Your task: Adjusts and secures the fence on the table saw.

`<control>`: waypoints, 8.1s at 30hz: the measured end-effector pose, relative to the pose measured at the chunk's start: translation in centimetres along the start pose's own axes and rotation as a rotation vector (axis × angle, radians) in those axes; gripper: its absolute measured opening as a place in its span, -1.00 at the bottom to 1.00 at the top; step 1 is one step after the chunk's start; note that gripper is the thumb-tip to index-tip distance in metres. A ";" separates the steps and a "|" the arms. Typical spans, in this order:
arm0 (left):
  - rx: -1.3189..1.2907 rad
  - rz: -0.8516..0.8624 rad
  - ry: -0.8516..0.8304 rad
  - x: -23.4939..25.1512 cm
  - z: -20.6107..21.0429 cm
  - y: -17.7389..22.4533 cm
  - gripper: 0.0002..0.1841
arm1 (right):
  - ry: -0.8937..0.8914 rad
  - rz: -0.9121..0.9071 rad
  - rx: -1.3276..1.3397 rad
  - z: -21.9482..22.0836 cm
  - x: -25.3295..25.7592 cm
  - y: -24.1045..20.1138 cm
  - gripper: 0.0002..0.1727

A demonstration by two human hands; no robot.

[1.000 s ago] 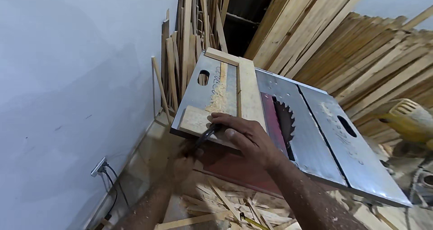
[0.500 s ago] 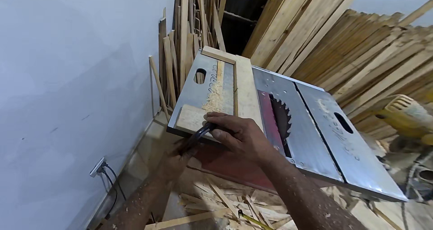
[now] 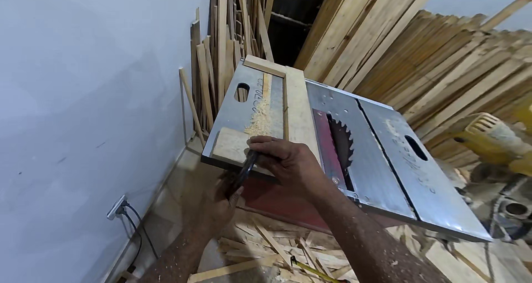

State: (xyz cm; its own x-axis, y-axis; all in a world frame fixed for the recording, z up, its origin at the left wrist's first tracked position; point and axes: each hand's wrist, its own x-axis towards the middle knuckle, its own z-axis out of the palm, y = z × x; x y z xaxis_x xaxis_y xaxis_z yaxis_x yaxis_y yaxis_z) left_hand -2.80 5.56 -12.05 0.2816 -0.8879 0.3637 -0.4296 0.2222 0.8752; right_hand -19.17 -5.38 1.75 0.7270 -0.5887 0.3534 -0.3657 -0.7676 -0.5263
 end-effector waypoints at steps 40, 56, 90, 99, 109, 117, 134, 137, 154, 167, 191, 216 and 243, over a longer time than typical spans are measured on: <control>-0.876 -0.693 0.174 0.0 2.1 -3.6 -0.62 | -0.073 0.097 -0.220 0.4 -0.7 -2.8 -0.11; -1.205 -1.044 -0.328 3.3 1.2 -5.1 -0.58 | -0.090 0.081 -0.187 0.3 -0.7 -2.3 -0.12; -1.139 -0.507 0.116 -2.5 3.5 -6.7 -0.50 | -0.069 0.048 -0.203 0.6 -0.7 -2.2 -0.20; -1.242 -0.533 0.171 -3.5 6.2 -6.7 -0.50 | -0.055 0.032 -0.220 0.8 -0.8 -2.0 -0.22; -1.062 -0.852 -0.093 3.0 3.8 -5.3 -0.63 | -0.018 0.012 -0.232 1.0 -0.8 -2.1 -0.21; -0.959 -1.117 -0.462 5.5 0.7 -7.4 -0.59 | -0.003 0.020 -0.219 1.1 -0.7 -2.0 -0.21; -1.519 -0.576 -0.246 1.0 1.7 -9.9 -0.79 | -0.017 0.036 -0.213 1.2 -0.9 -1.8 -0.24; -1.558 -0.658 -0.157 -0.8 1.5 -10.6 -0.80 | -0.011 0.021 -0.221 1.3 -0.8 -1.6 -0.24; -1.189 -0.807 -0.224 2.7 2.4 -7.7 -0.60 | -0.010 0.051 -0.205 1.2 -0.9 -1.8 -0.29; -1.315 -0.713 -0.262 0.6 2.0 -7.8 -0.71 | -0.006 0.063 -0.211 1.4 -0.9 -1.7 -0.27; 0.138 0.001 0.172 -4.1 -0.7 -8.4 -0.68 | 0.033 0.054 -0.223 1.5 -0.8 -1.9 -0.27; -0.956 -0.908 -0.435 6.1 1.9 -7.5 -0.88 | 0.032 0.074 -0.246 1.7 -0.8 -2.2 -0.28; -1.010 -1.121 -0.607 5.6 1.6 -7.6 -0.42 | 0.031 0.046 -0.238 1.6 -0.9 -1.7 -0.28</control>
State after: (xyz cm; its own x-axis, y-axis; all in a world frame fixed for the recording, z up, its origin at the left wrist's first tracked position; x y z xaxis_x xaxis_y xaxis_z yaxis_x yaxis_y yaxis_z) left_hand 0.61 -1.73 -17.15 -0.4175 -0.7427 -0.5236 0.5225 -0.6676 0.5303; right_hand -18.24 -3.08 1.07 0.6897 -0.6287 0.3592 -0.5271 -0.7761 -0.3462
